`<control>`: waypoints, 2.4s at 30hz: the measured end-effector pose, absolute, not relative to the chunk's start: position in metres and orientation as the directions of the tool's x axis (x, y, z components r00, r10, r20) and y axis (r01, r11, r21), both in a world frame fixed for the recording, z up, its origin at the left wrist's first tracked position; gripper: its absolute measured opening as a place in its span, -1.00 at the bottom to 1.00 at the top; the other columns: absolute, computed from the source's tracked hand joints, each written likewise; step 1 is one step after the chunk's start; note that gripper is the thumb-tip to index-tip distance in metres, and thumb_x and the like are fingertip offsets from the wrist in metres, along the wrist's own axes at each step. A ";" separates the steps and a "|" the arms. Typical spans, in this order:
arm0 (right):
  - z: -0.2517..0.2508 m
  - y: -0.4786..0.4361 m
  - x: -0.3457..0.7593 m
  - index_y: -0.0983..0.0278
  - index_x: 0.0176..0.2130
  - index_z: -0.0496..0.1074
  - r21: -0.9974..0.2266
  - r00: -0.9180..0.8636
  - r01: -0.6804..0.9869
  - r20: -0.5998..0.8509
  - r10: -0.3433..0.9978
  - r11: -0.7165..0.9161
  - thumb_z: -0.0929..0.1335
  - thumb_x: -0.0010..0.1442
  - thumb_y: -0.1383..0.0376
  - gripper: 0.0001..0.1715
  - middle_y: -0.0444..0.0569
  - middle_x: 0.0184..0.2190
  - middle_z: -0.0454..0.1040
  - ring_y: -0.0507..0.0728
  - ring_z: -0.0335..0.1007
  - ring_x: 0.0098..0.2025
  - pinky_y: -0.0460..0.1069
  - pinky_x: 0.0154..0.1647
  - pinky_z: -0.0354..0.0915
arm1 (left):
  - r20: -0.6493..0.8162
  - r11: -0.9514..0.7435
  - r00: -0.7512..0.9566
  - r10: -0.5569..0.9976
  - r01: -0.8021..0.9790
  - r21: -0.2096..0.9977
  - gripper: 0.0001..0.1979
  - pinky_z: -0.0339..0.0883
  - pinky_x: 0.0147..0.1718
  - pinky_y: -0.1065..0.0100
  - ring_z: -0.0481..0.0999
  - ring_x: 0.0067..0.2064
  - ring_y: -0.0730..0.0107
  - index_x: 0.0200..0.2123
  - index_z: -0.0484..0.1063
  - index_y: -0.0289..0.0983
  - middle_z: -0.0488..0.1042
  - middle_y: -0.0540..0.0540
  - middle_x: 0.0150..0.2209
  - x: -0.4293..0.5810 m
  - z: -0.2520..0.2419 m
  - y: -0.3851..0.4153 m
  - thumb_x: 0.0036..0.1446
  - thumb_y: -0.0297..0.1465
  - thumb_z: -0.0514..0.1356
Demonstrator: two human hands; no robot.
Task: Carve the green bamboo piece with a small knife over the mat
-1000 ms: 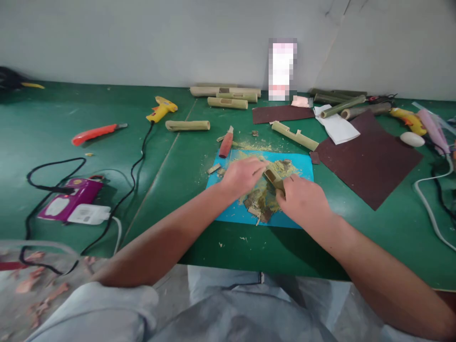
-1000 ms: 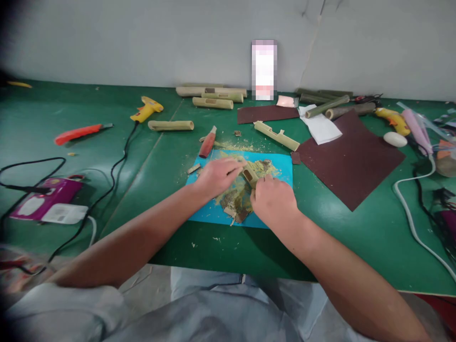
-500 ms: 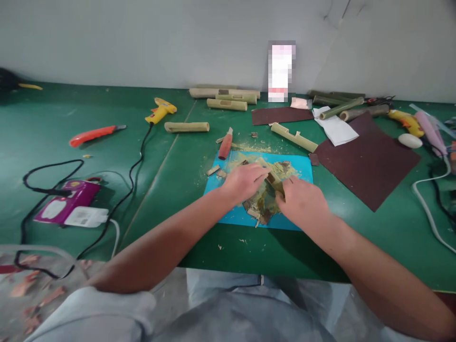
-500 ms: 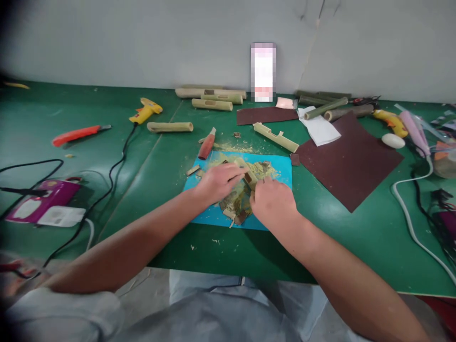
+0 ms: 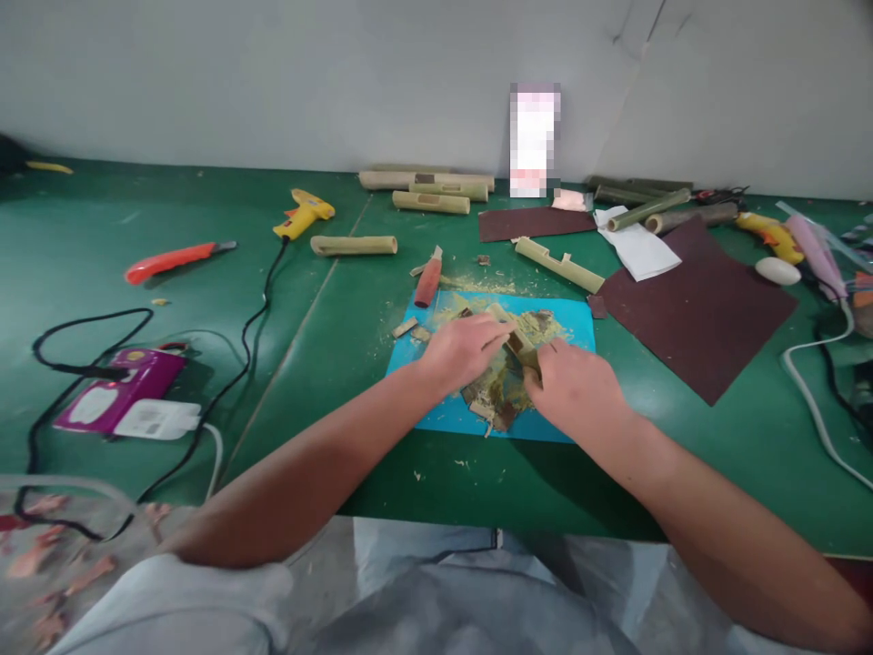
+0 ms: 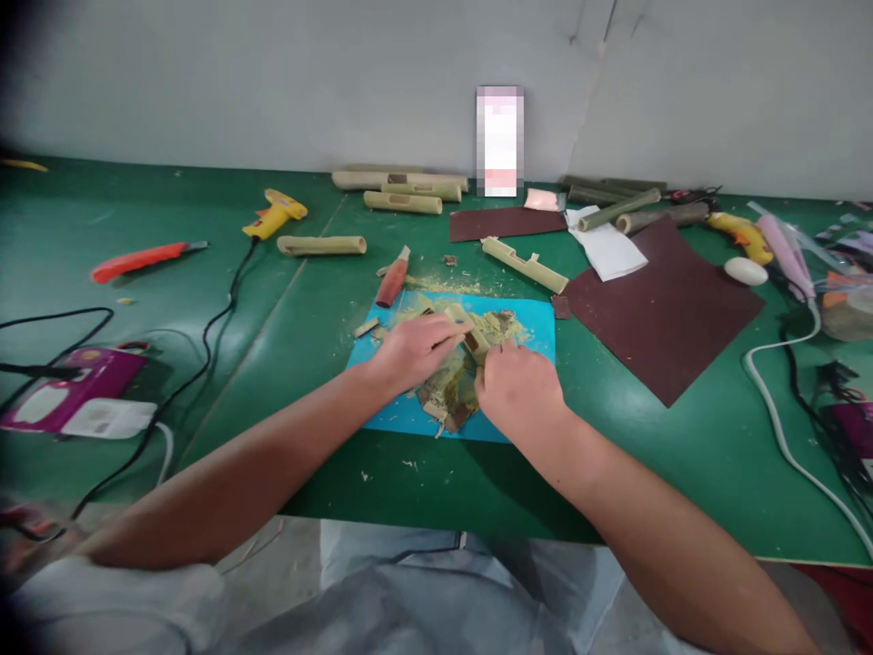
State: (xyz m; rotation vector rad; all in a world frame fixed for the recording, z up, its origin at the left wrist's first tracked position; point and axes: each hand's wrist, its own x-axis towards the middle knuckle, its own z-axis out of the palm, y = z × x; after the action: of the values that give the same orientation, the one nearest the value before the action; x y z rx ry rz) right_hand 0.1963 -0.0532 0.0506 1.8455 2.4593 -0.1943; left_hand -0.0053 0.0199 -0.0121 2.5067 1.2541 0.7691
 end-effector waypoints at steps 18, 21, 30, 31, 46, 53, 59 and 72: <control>0.052 -0.053 0.196 0.37 -0.15 0.54 -0.058 -0.278 0.960 -0.123 0.953 0.273 0.21 0.38 0.27 -0.65 0.17 -0.25 0.56 0.24 0.53 -0.22 0.03 -0.37 0.22 | 0.376 -0.576 0.445 0.813 0.704 0.414 -0.68 0.49 -0.12 0.27 0.63 -0.11 0.25 0.01 0.61 -0.22 0.65 -0.15 -0.16 -0.005 -0.012 0.021 0.42 -0.32 0.07; 0.051 -0.053 0.196 0.37 -0.15 0.55 -0.066 -0.284 0.959 -0.128 0.950 0.277 0.21 0.38 0.28 -0.64 0.17 -0.25 0.55 0.24 0.53 -0.22 0.03 -0.37 0.22 | 0.365 -0.602 0.483 0.796 0.687 0.407 -0.66 0.49 -0.13 0.28 0.62 -0.12 0.26 0.04 0.60 -0.24 0.65 -0.15 -0.17 -0.007 -0.011 0.022 0.43 -0.31 0.06; 0.050 -0.053 0.196 0.36 -0.17 0.55 -0.064 -0.278 0.960 -0.113 0.954 0.273 0.20 0.37 0.28 -0.63 0.16 -0.26 0.56 0.21 0.52 -0.24 0.02 -0.36 0.22 | 0.346 -0.612 0.505 0.791 0.678 0.407 -0.66 0.48 -0.17 0.28 0.62 -0.13 0.24 0.06 0.59 -0.22 0.65 -0.15 -0.15 -0.004 -0.012 0.020 0.45 -0.30 0.05; 0.050 -0.053 0.196 0.36 -0.17 0.55 -0.061 -0.279 0.960 -0.110 0.954 0.273 0.20 0.37 0.28 -0.63 0.16 -0.26 0.56 0.21 0.52 -0.24 0.02 -0.36 0.22 | 0.359 -0.601 0.484 0.798 0.684 0.413 -0.67 0.48 -0.16 0.29 0.62 -0.13 0.25 0.05 0.60 -0.21 0.65 -0.14 -0.15 -0.004 -0.012 0.020 0.44 -0.31 0.06; 0.046 -0.050 0.198 0.36 -0.10 0.49 -0.096 -0.288 0.954 -0.040 0.957 0.283 0.27 0.32 0.30 -0.73 0.18 -0.14 0.51 0.27 0.44 -0.05 0.03 -0.30 0.24 | 0.406 -0.581 0.421 0.811 0.662 0.473 -0.75 0.53 0.00 0.21 0.65 -0.02 0.23 -0.03 0.63 -0.20 0.67 -0.12 -0.05 -0.010 -0.007 0.023 0.37 -0.37 0.16; 0.043 -0.049 0.198 0.34 -0.20 0.49 -0.151 -0.279 0.951 -0.037 0.959 0.271 0.26 0.27 0.32 -0.77 0.11 -0.26 0.51 0.22 0.43 -0.14 0.03 -0.27 0.23 | 0.378 -0.567 0.428 0.821 0.685 0.458 -0.74 0.53 -0.08 0.24 0.66 -0.11 0.25 -0.02 0.63 -0.21 0.68 -0.13 -0.13 -0.013 -0.005 0.019 0.38 -0.34 0.16; 0.042 -0.046 0.198 0.33 -0.18 0.50 -0.152 -0.272 0.954 -0.079 0.959 0.258 0.26 0.33 0.27 -0.74 0.13 -0.23 0.53 0.22 0.45 -0.13 0.03 -0.25 0.24 | 0.406 -0.611 0.460 0.789 0.654 0.446 -0.71 0.52 -0.10 0.27 0.65 -0.11 0.26 -0.03 0.62 -0.24 0.67 -0.14 -0.15 -0.011 -0.010 0.016 0.41 -0.32 0.11; 0.043 -0.047 0.198 0.35 -0.14 0.52 -0.124 -0.273 0.957 -0.084 0.958 0.261 0.26 0.38 0.23 -0.70 0.16 -0.21 0.56 0.25 0.50 -0.11 0.03 -0.26 0.26 | 0.400 -0.612 0.476 0.783 0.705 0.359 -0.67 0.48 -0.15 0.31 0.64 -0.11 0.27 -0.05 0.62 -0.23 0.66 -0.12 -0.15 -0.006 -0.013 0.016 0.45 -0.29 0.05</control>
State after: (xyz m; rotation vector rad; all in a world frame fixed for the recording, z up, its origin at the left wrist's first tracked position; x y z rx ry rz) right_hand 0.1977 -0.0466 0.0426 1.8993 2.5012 -0.2366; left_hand -0.0063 0.0159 -0.0127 2.5715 1.3059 0.8132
